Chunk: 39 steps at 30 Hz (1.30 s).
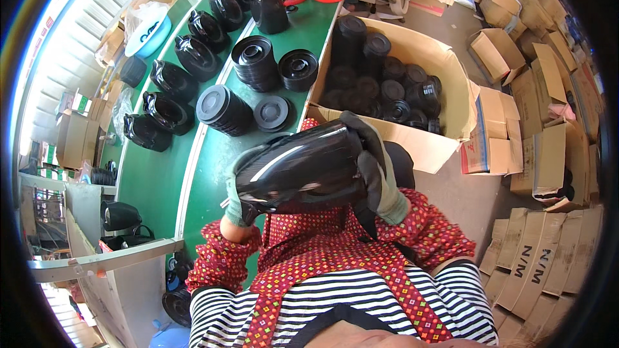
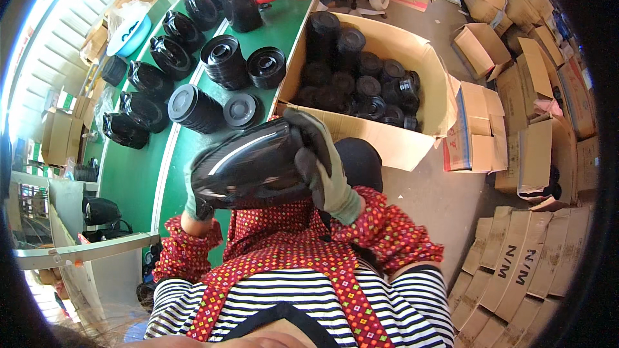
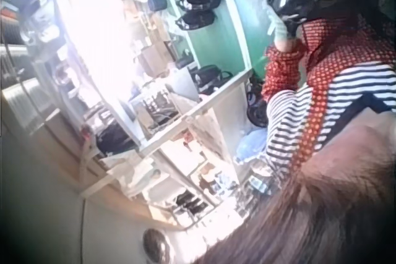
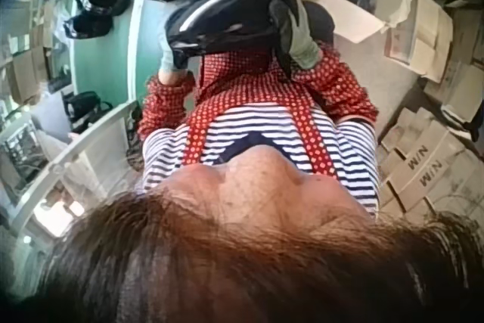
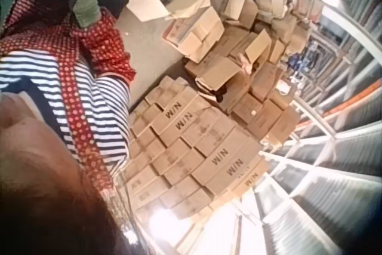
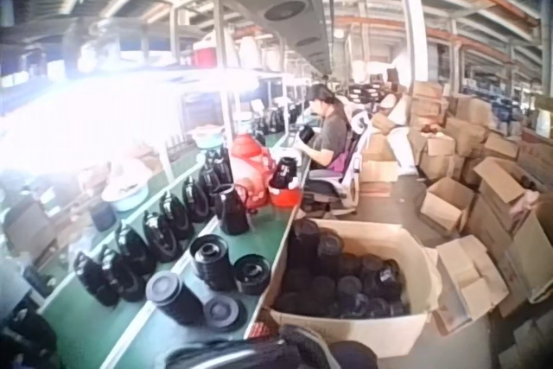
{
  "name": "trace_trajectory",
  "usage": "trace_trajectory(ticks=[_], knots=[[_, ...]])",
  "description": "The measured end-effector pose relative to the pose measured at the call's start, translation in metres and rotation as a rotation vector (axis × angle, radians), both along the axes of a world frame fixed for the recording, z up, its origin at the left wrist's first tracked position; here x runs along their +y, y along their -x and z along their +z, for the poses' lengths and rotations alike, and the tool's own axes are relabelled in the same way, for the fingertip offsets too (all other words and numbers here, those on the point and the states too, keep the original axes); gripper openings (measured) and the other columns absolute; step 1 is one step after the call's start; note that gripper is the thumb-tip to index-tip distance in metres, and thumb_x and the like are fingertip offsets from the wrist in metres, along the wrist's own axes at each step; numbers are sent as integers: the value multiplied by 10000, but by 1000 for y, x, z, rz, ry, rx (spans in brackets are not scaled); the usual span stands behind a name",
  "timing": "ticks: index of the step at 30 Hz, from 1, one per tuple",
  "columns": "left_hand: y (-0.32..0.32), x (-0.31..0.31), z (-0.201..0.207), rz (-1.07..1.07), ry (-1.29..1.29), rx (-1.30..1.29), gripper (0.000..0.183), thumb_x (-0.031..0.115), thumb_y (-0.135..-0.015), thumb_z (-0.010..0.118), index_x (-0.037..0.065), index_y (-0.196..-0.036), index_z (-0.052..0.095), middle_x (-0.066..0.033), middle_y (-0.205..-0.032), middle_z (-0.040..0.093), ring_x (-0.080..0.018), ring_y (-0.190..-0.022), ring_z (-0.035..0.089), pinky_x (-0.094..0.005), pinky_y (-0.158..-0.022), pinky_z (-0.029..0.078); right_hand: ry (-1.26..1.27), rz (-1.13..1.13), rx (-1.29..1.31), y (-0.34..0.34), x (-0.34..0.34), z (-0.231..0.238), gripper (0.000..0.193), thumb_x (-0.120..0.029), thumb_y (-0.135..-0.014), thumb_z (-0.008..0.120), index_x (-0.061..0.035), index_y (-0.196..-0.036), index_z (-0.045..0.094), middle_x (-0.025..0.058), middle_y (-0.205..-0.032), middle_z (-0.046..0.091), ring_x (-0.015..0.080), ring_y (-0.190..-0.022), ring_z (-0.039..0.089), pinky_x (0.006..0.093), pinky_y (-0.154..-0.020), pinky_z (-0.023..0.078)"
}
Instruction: The person repeatedly picks up black plastic containers and lids from a conveyor belt and a cardboard box, inserts a metal insert into each container, and secures the lid. The person handles the items one at a time and places the assembled units back on the conveyor.
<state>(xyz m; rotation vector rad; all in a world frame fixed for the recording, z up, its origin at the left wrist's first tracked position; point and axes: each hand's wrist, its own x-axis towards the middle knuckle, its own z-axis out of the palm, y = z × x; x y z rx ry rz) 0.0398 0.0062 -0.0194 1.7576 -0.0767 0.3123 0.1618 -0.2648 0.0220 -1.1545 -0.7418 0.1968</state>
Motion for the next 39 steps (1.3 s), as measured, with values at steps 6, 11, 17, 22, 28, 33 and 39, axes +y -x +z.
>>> trace_trajectory(ticks=[6, 11, 17, 22, 28, 33, 39], knots=[[-25, -5, 74, 199, -239, -20, 491, 207, -817, 843, -16, -1243, 747, -231, -1448, 638, -363, -1267, 684, -420, -1064, 563, -148, 106, 594, -6, 9, -51, 523, -321, -1159, 433, 6, -1568, 437, 130, -1436, 627, 207, -1274, 639, 383, -1123, 515], [-34, -10, 97, 83, -610, -11, 493, 141, -752, 859, 51, -1227, 760, -290, -1423, 636, -443, -1230, 694, -423, -1041, 564, -310, 280, 840, 2, 2, -102, 520, -379, -1150, 398, -15, -1483, 563, 134, -1378, 686, 243, -1223, 675, 408, -1096, 540], [-29, -20, 137, 52, -864, 101, 425, 152, -763, 843, 68, -1169, 753, -233, -1352, 665, -431, -1147, 711, -434, -982, 582, 116, 188, 578, -1, 6, -104, 592, -383, -1105, 507, 28, -1532, 501, 181, -1480, 612, 289, -1376, 585, 434, -1207, 437], [-33, -33, 130, -62, -1041, 433, 702, 205, -832, 802, 119, -1481, 549, -297, -1554, 476, -487, -1166, 674, -490, -1006, 571, 256, 232, -124, 17, 16, -10, 886, -49, -822, 839, -3, -1602, 422, 186, -1632, 444, 322, -1508, 456, 434, -1257, 355], [-5, 10, 144, -161, -727, -64, 919, 191, -738, 937, 137, -1552, 513, -288, -1652, 367, -489, -1533, 381, -526, -1229, 388, 526, 226, -492, 6, 2, 21, 983, -153, -667, 963, -87, -1549, 535, 251, -1589, 476, 455, -1460, 484, 516, -1204, 411], [7, -7, 120, -327, -857, 97, 919, 285, -589, 990, 158, -1431, 642, -341, -1710, 200, -570, -1577, 217, -612, -1260, 291, 541, 276, -619, 4, 1, 26, 875, -156, -677, 945, -174, -1486, 613, 305, -1612, 429, 493, -1437, 493, 533, -1176, 425], [-5, -7, 103, -367, -798, 11, 697, 252, -600, 966, 142, -1257, 761, -373, -1702, 194, -579, -1520, 343, -562, -1235, 360, 713, 256, -722, 8, -1, 42, 831, -167, -695, 929, -206, -1467, 624, 315, -1632, 385, 493, -1432, 493, 535, -1169, 424]])
